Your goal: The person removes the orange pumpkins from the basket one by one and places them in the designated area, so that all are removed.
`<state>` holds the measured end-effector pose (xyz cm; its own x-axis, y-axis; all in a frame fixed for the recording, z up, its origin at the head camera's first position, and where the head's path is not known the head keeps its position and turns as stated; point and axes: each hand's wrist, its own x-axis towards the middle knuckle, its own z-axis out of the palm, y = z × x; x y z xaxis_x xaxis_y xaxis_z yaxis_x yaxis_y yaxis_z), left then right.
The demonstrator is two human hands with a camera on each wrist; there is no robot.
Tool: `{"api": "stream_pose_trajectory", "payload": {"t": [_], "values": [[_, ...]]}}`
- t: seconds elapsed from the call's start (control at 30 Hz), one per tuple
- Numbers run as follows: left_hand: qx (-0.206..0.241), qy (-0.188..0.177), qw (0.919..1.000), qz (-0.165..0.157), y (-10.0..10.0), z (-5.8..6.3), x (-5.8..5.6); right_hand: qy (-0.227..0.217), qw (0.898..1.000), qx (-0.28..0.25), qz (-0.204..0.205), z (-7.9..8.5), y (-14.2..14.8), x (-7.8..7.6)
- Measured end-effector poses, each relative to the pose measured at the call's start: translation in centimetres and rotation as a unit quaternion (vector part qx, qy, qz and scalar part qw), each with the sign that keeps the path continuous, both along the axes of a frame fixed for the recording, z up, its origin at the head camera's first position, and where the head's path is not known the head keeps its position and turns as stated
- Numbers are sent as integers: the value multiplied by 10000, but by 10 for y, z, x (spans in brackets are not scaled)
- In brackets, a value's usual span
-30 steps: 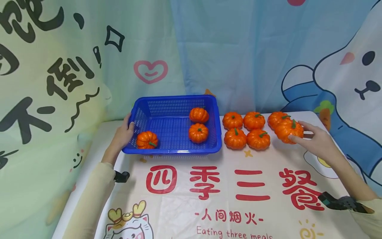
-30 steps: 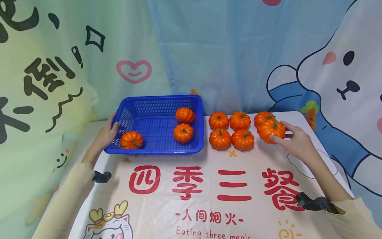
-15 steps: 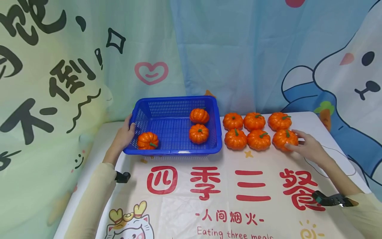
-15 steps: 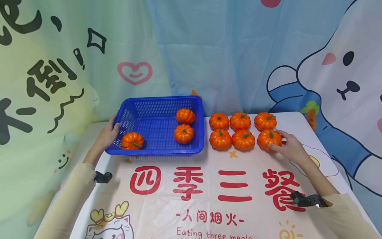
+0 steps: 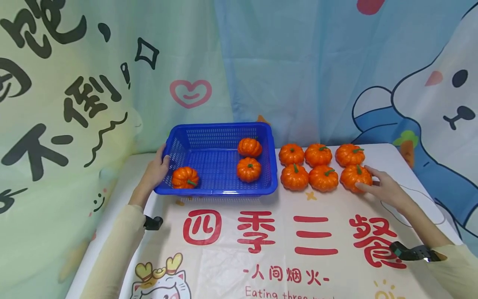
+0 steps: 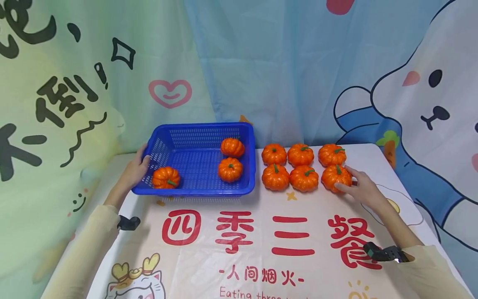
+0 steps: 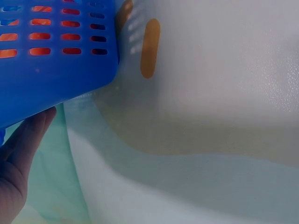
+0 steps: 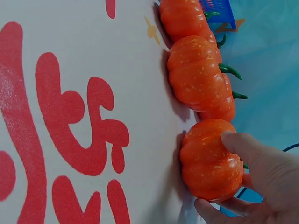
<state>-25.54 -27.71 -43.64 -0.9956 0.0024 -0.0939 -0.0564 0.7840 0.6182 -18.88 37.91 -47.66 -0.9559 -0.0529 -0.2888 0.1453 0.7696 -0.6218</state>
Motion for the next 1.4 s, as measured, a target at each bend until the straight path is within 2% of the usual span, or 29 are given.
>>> {"api": "stream_pose_trajectory", "payload": {"t": [0.2,0.33,0.43,0.53,0.63,0.8,0.93,1.17,1.4], "values": [[-27,9,10000,0,0,1,-1,114,9999,-119,40,-5,0,0],[-46,27,10000,-7,0,3,-1,241,9997,7,-43,-3,-2,0],[-51,24,10000,-23,1,3,-2,749,9968,209,-166,4,-5,4],[-40,-3,10000,-34,1,2,-2,1446,9889,292,-198,17,-14,12],[-18,-24,10000,-25,1,1,-2,1758,9842,182,-78,36,-32,24],[-34,-25,10000,-3,-1,1,-1,1523,9871,-51,496,69,-68,44],[-29,-49,10000,7,-1,1,-1,1231,9880,-276,892,84,-89,55],[13,-99,9999,21,0,-1,-1,882,9823,-986,1325,91,-117,67],[0,-109,9999,15,0,-1,0,598,9740,-1399,1676,94,-142,76]]}}
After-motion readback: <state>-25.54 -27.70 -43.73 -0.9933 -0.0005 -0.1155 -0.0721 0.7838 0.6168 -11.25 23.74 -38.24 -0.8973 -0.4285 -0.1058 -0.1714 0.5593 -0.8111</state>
